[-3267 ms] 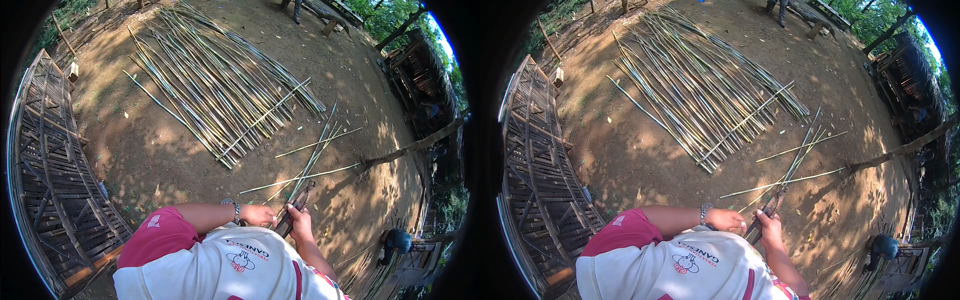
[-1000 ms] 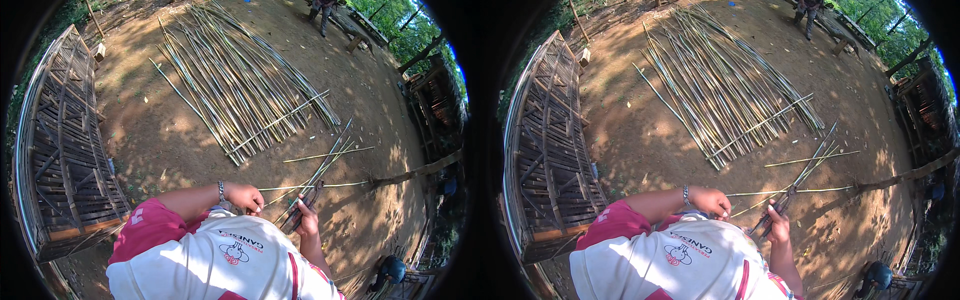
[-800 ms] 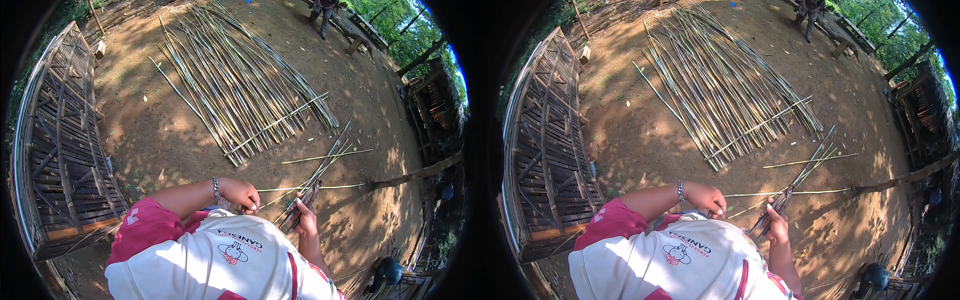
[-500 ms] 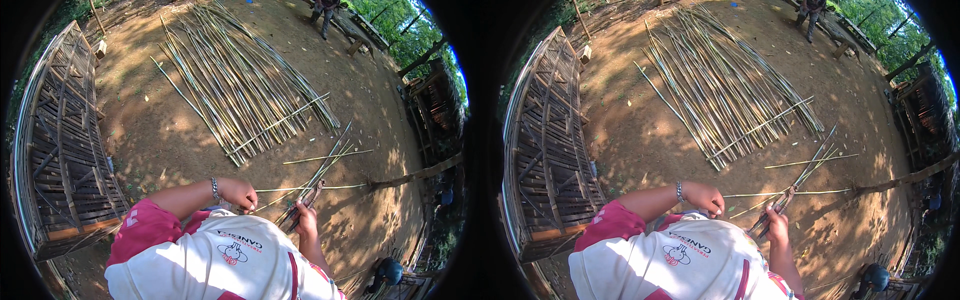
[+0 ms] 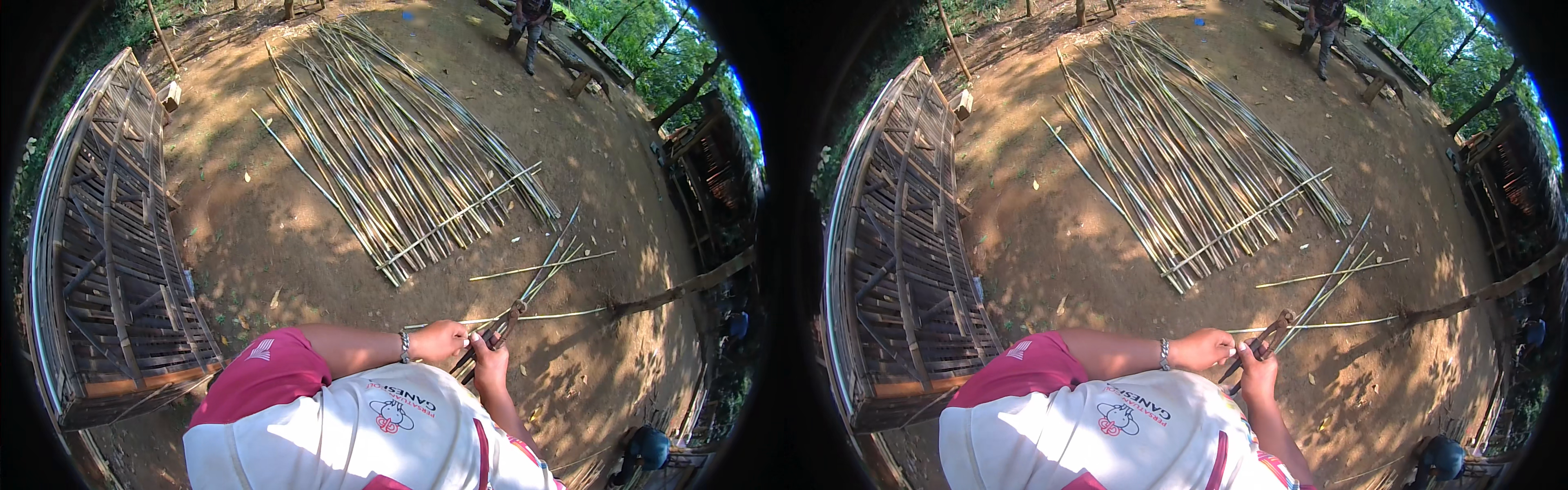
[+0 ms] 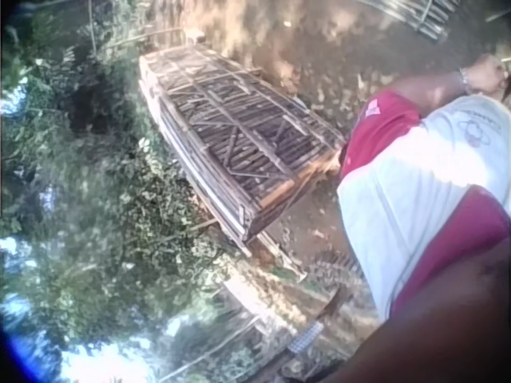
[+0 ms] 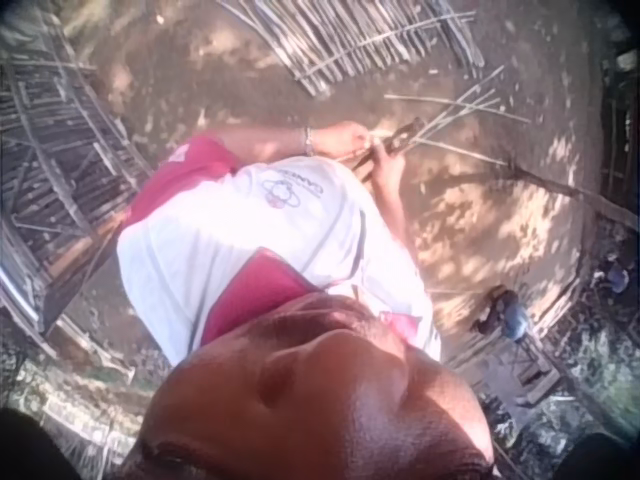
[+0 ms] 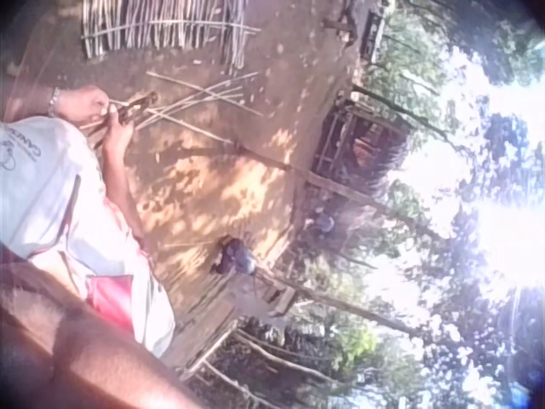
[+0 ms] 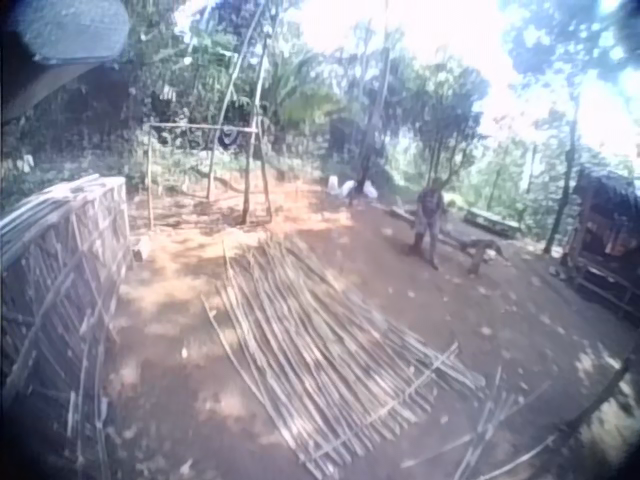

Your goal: The person arranges long bamboo sticks into a grid pattern on the ground. They then retrieve a coil of wire and use pliers to cut a piece, preparing to secure the bamboo structure.

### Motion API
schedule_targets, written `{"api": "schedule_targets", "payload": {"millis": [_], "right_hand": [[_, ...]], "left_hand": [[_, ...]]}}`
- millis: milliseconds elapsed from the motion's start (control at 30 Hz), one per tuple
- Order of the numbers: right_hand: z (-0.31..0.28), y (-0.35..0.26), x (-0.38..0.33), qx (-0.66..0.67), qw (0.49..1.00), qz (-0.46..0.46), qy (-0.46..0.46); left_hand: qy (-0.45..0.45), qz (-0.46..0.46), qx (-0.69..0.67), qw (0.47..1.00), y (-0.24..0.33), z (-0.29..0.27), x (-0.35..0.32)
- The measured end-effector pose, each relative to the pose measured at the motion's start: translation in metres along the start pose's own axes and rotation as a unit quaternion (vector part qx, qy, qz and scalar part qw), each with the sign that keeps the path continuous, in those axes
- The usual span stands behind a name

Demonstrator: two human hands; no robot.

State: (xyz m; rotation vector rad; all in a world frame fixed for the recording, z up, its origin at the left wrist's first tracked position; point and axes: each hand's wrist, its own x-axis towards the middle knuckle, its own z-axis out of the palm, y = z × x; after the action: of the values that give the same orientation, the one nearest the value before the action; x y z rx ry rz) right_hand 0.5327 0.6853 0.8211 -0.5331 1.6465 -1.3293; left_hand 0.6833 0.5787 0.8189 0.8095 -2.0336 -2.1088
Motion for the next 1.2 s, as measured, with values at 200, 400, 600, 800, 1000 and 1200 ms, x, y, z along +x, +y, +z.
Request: {"api": "schedule_targets", "payload": {"millis": [200,400,600,800,1000,1200], "right_hand": [[-0.006,-0.002,-0.011,-0.078,0.996,0.017,-0.040],[0.005,-0.013,-0.022,-0.283,0.959,0.025,-0.004],[0.009,-0.035,-0.015,-0.317,0.941,0.084,-0.077],[-0.015,0.011,0.015,-0.192,0.978,0.029,-0.079],[-0.003,-0.036,-0.001,-0.343,0.934,0.041,-0.087],[-0.009,-0.029,-0.002,-0.302,0.950,0.042,-0.071]], "left_hand": [[-0.008,-0.014,0.020,1.000,-0.023,-0.005,0.001],[-0.031,-0.084,0.062,0.994,-0.009,-0.008,-0.009],[-0.022,-0.083,0.041,0.995,-0.041,-0.016,-0.007],[-0.040,-0.069,0.065,0.995,-0.003,-0.023,-0.005],[-0.041,-0.087,0.114,0.989,-0.003,-0.022,-0.005],[-0.047,-0.130,0.005,0.990,0.006,-0.017,-0.009]]}}
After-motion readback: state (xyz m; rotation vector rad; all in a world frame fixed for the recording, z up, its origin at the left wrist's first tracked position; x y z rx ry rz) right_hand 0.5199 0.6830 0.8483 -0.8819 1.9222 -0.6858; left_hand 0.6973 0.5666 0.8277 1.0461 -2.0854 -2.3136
